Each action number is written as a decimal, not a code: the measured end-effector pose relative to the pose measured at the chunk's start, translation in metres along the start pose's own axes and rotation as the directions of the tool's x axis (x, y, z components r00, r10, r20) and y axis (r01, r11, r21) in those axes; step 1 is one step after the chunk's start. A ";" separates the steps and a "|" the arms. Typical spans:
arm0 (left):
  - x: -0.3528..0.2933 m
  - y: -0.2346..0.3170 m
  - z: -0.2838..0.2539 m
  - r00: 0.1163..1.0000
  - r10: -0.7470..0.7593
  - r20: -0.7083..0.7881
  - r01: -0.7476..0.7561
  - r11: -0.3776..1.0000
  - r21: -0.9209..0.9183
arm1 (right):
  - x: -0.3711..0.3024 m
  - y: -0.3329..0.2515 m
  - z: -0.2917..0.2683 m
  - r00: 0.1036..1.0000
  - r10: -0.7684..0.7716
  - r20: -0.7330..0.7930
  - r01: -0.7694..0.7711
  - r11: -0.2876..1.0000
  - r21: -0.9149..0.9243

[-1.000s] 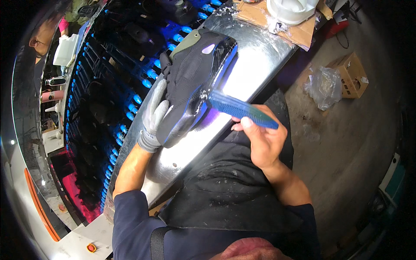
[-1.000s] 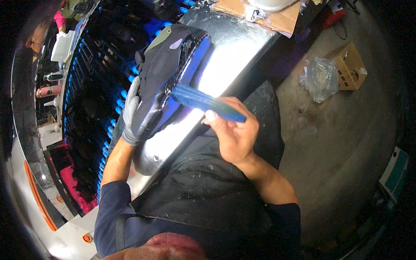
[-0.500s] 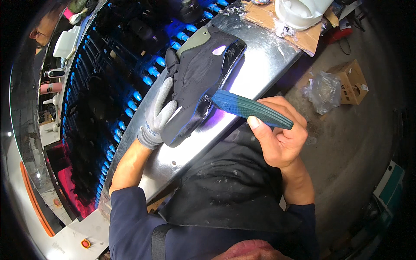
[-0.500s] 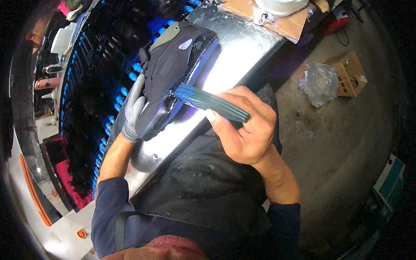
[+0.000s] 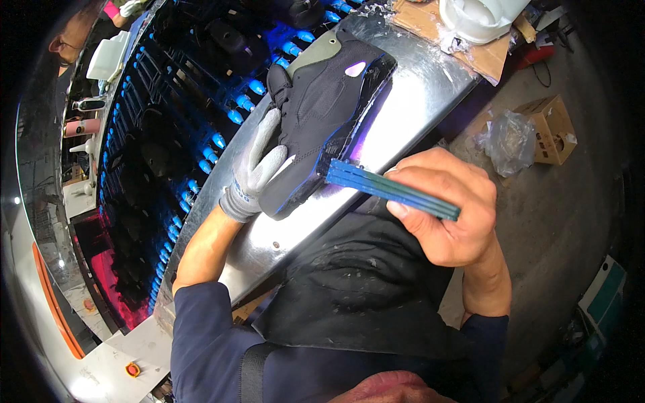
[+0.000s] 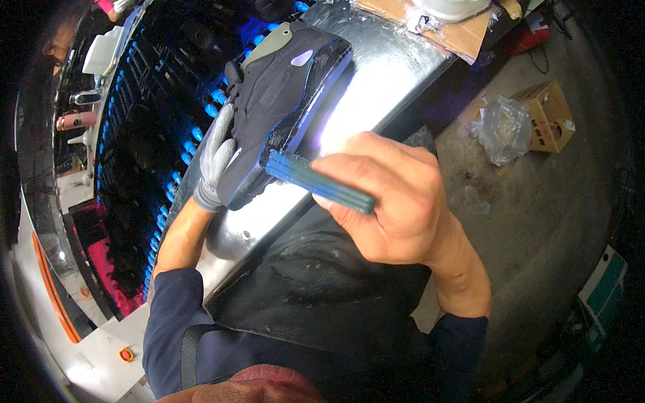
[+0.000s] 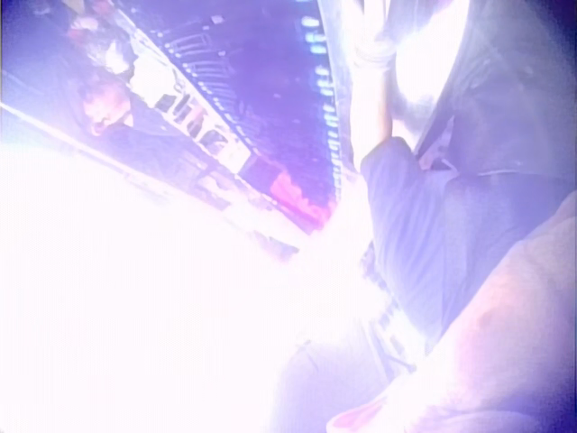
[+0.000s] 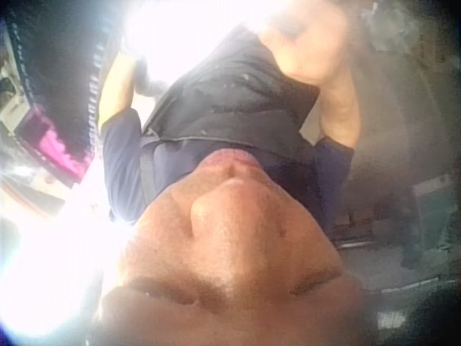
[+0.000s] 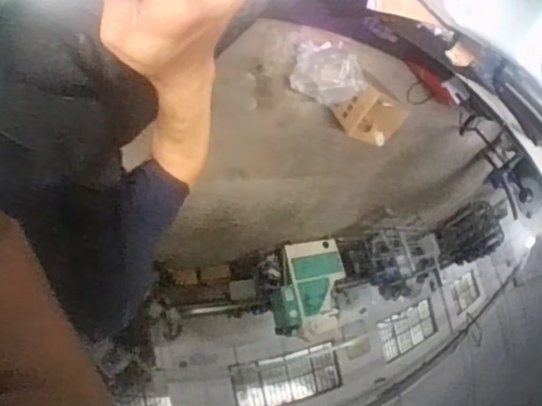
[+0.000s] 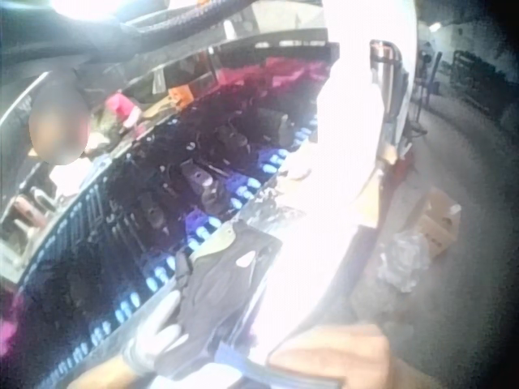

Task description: The person holds a black sneaker and repeatedly scrubs its upper and side panels with a blue brush. The person rotates the shoe to reach different areas and continues scrubbing the same regions multiple times.

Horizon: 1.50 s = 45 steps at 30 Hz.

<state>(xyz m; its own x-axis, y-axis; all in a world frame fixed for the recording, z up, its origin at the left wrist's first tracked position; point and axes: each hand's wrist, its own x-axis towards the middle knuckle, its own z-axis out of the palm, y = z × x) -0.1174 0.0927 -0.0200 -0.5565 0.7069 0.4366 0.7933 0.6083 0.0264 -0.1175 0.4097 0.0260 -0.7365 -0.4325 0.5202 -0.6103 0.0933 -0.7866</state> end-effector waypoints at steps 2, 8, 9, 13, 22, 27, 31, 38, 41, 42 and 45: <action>-0.004 -0.001 0.002 1.000 -0.008 -0.007 0.008 1.000 0.000 | -0.001 -0.003 0.005 0.998 -0.065 -0.013 0.064 0.998 -0.028; -0.016 -0.005 0.005 0.990 -0.092 0.109 0.100 0.992 -0.072 | -0.005 0.004 -0.002 0.998 -0.060 0.008 0.060 0.998 -0.008; -0.009 -0.003 0.006 0.994 -0.094 -0.047 0.090 0.993 -0.076 | -0.008 0.011 -0.011 0.998 0.056 -0.021 -0.056 0.998 0.001; 0.040 0.019 0.006 0.928 -0.073 -0.366 0.039 0.994 -0.101 | -0.023 0.038 -0.017 0.869 0.431 -0.245 -0.245 0.803 0.543; 0.068 0.017 0.000 0.963 -0.079 -0.256 0.004 0.960 -0.281 | -0.041 0.013 0.024 0.829 0.375 -0.414 -0.061 0.797 0.601; 0.072 0.016 -0.015 0.988 -0.018 -0.156 -0.029 0.957 -0.288 | -0.037 0.002 -0.036 0.894 0.362 -0.263 -0.175 0.823 0.541; 0.076 0.014 -0.018 0.991 0.011 -0.132 -0.050 0.954 -0.296 | -0.015 0.008 -0.052 0.873 0.402 -0.276 -0.233 0.841 0.488; 0.082 0.012 -0.026 0.998 0.037 -0.053 -0.050 0.958 -0.283 | -0.004 -0.004 -0.059 0.926 0.356 -0.121 -0.265 0.847 0.461; 0.085 0.011 -0.026 0.998 0.036 -0.044 -0.046 0.961 -0.274 | -0.003 -0.012 -0.060 0.942 0.314 -0.116 -0.240 0.875 0.420; 0.085 0.010 -0.026 0.998 0.036 -0.048 -0.047 0.963 -0.266 | -0.002 -0.013 -0.060 0.950 0.290 -0.117 -0.224 0.891 0.394; 0.090 0.011 -0.028 0.998 0.032 -0.049 -0.044 0.964 -0.262 | -0.002 -0.022 -0.062 0.963 0.243 -0.117 -0.200 0.935 0.291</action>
<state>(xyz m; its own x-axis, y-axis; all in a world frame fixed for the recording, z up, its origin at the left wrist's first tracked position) -0.1521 0.1526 0.0445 -0.5176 0.7075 0.4811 0.8541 0.4605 0.2417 -0.1205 0.4642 0.0629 -0.8914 -0.2892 0.3490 -0.3384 -0.0876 -0.9369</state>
